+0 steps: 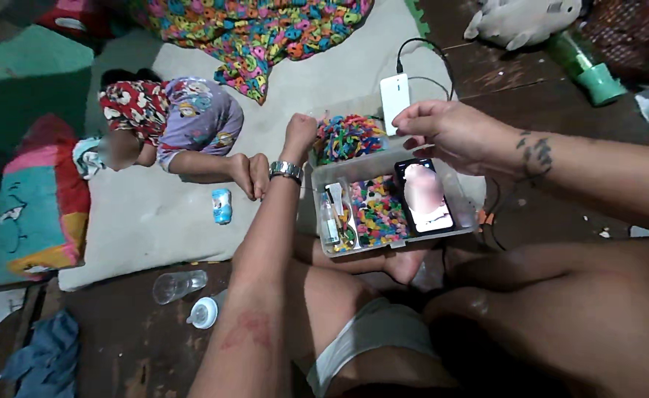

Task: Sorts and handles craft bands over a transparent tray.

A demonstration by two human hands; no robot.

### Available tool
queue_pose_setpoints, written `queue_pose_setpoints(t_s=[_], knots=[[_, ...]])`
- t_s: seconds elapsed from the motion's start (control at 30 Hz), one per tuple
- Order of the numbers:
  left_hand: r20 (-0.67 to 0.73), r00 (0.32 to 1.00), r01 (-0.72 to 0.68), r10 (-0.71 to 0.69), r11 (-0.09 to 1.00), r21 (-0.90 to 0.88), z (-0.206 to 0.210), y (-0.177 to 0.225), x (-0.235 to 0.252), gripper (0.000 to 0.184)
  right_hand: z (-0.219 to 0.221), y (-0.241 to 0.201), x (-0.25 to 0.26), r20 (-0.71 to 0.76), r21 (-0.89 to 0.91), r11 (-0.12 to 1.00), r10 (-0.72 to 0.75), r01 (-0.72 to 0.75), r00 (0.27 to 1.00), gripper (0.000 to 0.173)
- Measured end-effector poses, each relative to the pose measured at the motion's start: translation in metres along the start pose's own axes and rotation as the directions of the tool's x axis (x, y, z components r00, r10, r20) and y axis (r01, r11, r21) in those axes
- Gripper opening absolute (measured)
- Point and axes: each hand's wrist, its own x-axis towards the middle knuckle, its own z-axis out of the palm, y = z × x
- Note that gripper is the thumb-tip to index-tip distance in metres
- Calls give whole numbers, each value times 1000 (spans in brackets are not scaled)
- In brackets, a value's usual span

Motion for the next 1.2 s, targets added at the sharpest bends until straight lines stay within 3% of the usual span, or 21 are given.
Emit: queue_pose_setpoints(t_s=[0.07, 0.13, 0.2, 0.27, 0.33, 0.37, 0.4, 0.47, 0.63, 0.8, 0.83, 0.9, 1.0, 1.03, 1.1, 1.2], knots=[[2, 999, 35, -35, 997, -68, -1, -5, 10, 35, 2, 0, 0, 29, -19, 1000, 11, -11, 1000, 16], [12, 999, 43, -41, 906, -422, 0, -5, 1, 26, 2, 1, 1, 44, -34, 999, 23, -21, 999, 17], [138, 990, 133, -41, 629, -766, 3, -3, -21, 29, 2, 4, 2, 52, -65, 998, 17, -13, 999, 17], [284, 958, 243, 43, 407, -881, 9, 0, -52, 47, 4, 7, 1, 75, -163, 985, -51, 63, 996, 14], [364, 921, 304, 136, 333, -893, 19, -4, -86, 59, 6, 9, -1, 155, -356, 899, -214, 256, 965, 14], [400, 897, 309, 187, 380, -872, 23, -10, -104, 67, 7, 9, -2, 222, -457, 804, -310, 380, 924, 15], [430, 874, 306, 227, 431, -849, 26, -14, -120, 73, 8, 9, -3, 294, -526, 683, -412, 506, 862, 15], [456, 828, 309, 327, 412, -857, 35, -23, -133, 78, 10, 7, -3, 405, -576, 485, -530, 658, 745, 13], [468, 786, 415, 405, 217, -884, 45, -20, -143, 75, 15, 6, -1, 557, -602, 338, -470, 723, 684, 17], [459, 803, 421, 381, 184, -888, 43, -13, -151, 70, 17, 20, 7, 587, -558, 193, -596, 807, 548, 11], [447, 802, 406, 397, 188, -895, 44, -13, -151, 66, 17, 19, 6, 576, -560, 216, -593, 800, 563, 10], [393, 828, 338, 401, 203, -919, 45, -13, -152, 52, 16, 12, 1, 497, -556, 368, -572, 746, 652, 10], [273, 897, 199, 348, 233, -952, 50, -13, -158, 32, 17, -3, -8, 251, -455, 775, -361, 438, 898, 12], [235, 910, 149, 342, 261, -954, 52, -13, -160, 26, 16, -6, -8, 183, -371, 871, -271, 322, 945, 11], [172, 929, 54, 327, 341, -939, 57, -10, -166, 19, 16, -7, -6, 124, -204, 963, -153, 176, 980, 7], [90, 947, -42, 308, 398, -917, 63, -7, -170, 12, 19, -4, -5, 138, -90, 991, -82, 95, 987, 5]])
